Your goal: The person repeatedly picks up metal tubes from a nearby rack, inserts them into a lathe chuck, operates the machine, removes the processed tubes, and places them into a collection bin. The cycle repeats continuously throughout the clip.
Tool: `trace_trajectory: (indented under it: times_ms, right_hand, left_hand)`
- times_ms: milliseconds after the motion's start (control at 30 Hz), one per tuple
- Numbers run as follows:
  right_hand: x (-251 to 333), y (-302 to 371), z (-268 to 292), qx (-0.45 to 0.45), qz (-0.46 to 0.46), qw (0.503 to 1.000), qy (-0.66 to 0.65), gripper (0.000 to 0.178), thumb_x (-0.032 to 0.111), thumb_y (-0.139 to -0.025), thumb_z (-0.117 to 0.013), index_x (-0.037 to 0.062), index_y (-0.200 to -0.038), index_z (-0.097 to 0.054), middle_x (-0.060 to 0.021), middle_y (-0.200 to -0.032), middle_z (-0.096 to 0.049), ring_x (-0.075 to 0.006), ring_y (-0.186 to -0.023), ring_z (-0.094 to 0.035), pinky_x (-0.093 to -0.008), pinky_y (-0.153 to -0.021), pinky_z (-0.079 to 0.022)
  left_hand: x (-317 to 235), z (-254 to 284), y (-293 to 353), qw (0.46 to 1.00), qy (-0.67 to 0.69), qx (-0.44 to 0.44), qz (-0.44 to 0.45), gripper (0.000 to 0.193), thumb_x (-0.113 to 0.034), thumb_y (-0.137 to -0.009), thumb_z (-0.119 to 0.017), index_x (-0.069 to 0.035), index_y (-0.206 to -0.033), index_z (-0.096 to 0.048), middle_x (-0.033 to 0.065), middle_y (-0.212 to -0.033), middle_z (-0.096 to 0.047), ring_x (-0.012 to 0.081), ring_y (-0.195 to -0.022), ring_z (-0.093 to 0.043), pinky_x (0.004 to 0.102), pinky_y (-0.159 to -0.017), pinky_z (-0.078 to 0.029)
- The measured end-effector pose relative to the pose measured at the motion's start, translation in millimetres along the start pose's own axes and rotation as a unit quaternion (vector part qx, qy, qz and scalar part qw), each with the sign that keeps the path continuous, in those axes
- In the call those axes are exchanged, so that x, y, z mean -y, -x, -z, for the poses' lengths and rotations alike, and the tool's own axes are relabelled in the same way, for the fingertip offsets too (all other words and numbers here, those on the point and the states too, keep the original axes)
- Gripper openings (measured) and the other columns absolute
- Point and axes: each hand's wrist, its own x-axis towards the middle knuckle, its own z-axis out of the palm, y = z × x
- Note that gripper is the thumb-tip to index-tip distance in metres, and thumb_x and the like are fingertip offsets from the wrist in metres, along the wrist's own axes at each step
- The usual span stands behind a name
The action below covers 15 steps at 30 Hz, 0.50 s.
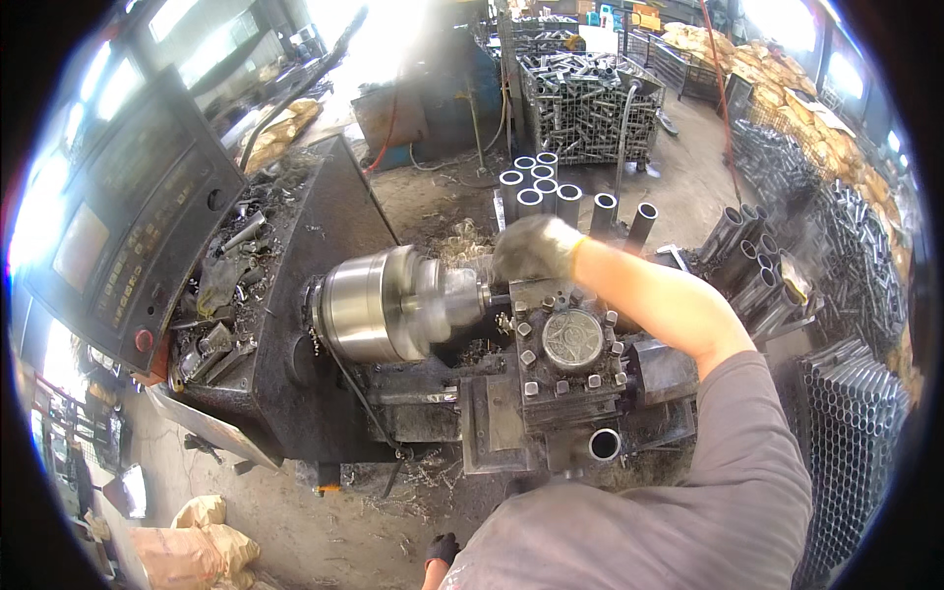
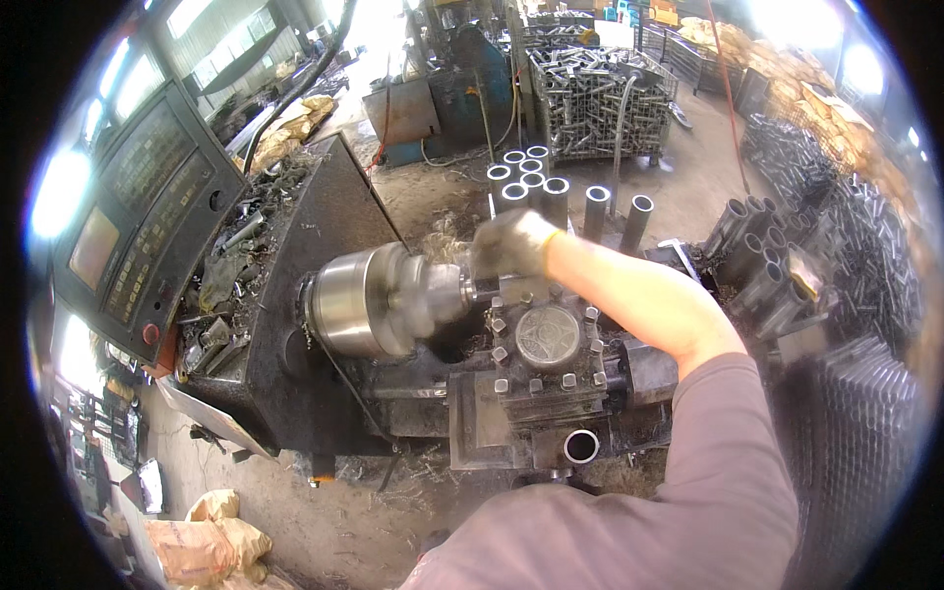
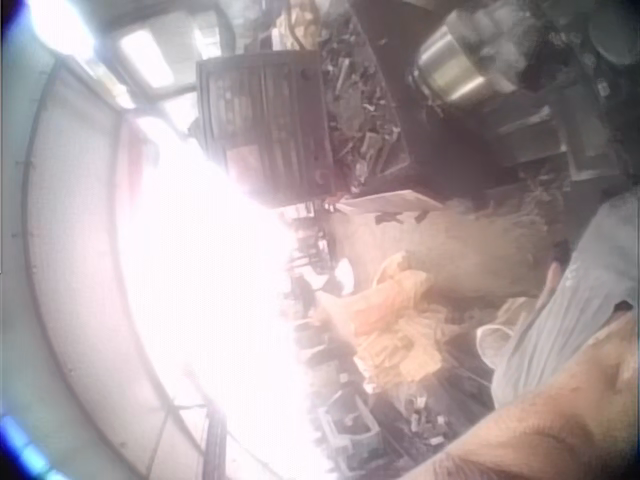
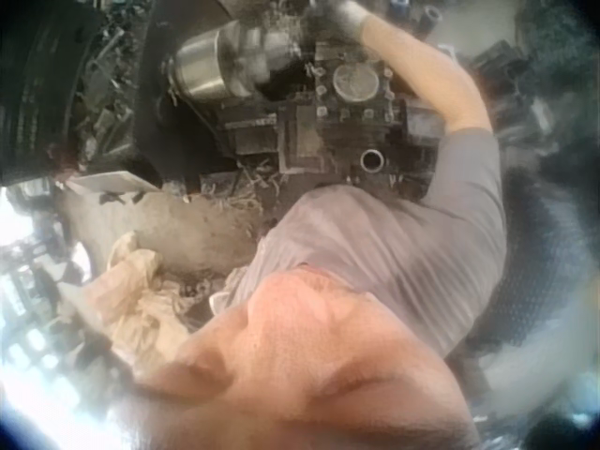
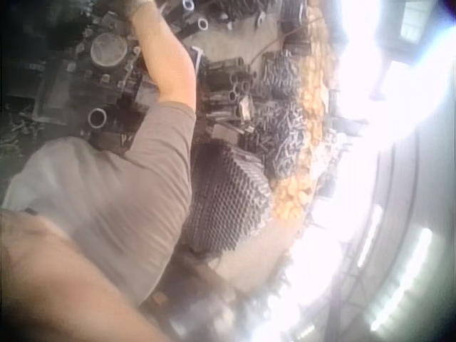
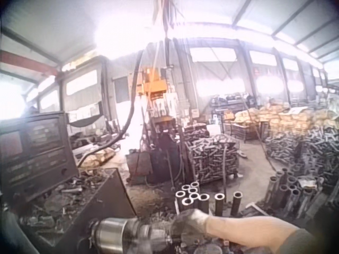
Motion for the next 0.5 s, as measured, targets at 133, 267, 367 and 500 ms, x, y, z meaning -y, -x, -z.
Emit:
trace_trajectory:
  times_ms: [133,267,367,500]
  right_hand:
    - [19.0,9.3,29.9,-0.306,0.12,0.89,-0.317,0.017,0.008,-0.096,-0.072,-0.0001,-0.11,-0.075,-0.0155,-0.103,-0.078,-0.0191,-0.088,-0.078,-0.0317,-0.083,-0.066]
    - [9.1,5.1,35.8,-0.021,0.125,0.983,0.134,0.03,0.021,-0.096,-0.07,0.0082,-0.123,-0.076,-0.0086,-0.098,-0.081,-0.0171,-0.082,-0.076,-0.0323,-0.077,-0.062]
    - [-45.9,4.3,33.6,0.199,0.036,0.895,0.397,0.024,0.02,-0.094,-0.071,0.0066,-0.114,-0.075,-0.0104,-0.093,-0.078,-0.021,-0.081,-0.075,-0.0355,-0.075,-0.061]
    - [-147.4,15.3,40.4,0.22,0.09,0.863,0.446,0.018,0.019,-0.091,-0.073,0.0045,-0.102,-0.072,-0.0127,-0.087,-0.075,-0.0262,-0.079,-0.073,-0.0397,-0.072,-0.059]
  left_hand:
    - [-10.9,2.6,-3.2,0.999,-0.039,0.005,-0.02,0.039,-0.035,-0.1,-0.058,-0.009,-0.128,-0.066,0.0174,-0.103,-0.07,0.0325,-0.091,-0.067,0.0469,-0.077,-0.054]
    - [-23.2,6.0,-3.2,0.999,0.034,-0.026,-0.007,0.039,-0.034,-0.099,-0.059,-0.008,-0.127,-0.066,0.0167,-0.1,-0.07,0.0314,-0.088,-0.067,0.0459,-0.074,-0.054]
    - [-27.9,4.9,-1.2,0.999,0.043,-0.029,-0.007,0.038,-0.033,-0.099,-0.06,-0.007,-0.126,-0.066,0.0162,-0.098,-0.07,0.0306,-0.085,-0.067,0.0451,-0.072,-0.055]
    - [-25.8,0.1,5.2,0.999,0.036,-0.025,-0.002,0.037,-0.032,-0.099,-0.06,-0.006,-0.125,-0.066,0.0156,-0.095,-0.07,0.0295,-0.081,-0.067,0.0441,-0.069,-0.055]
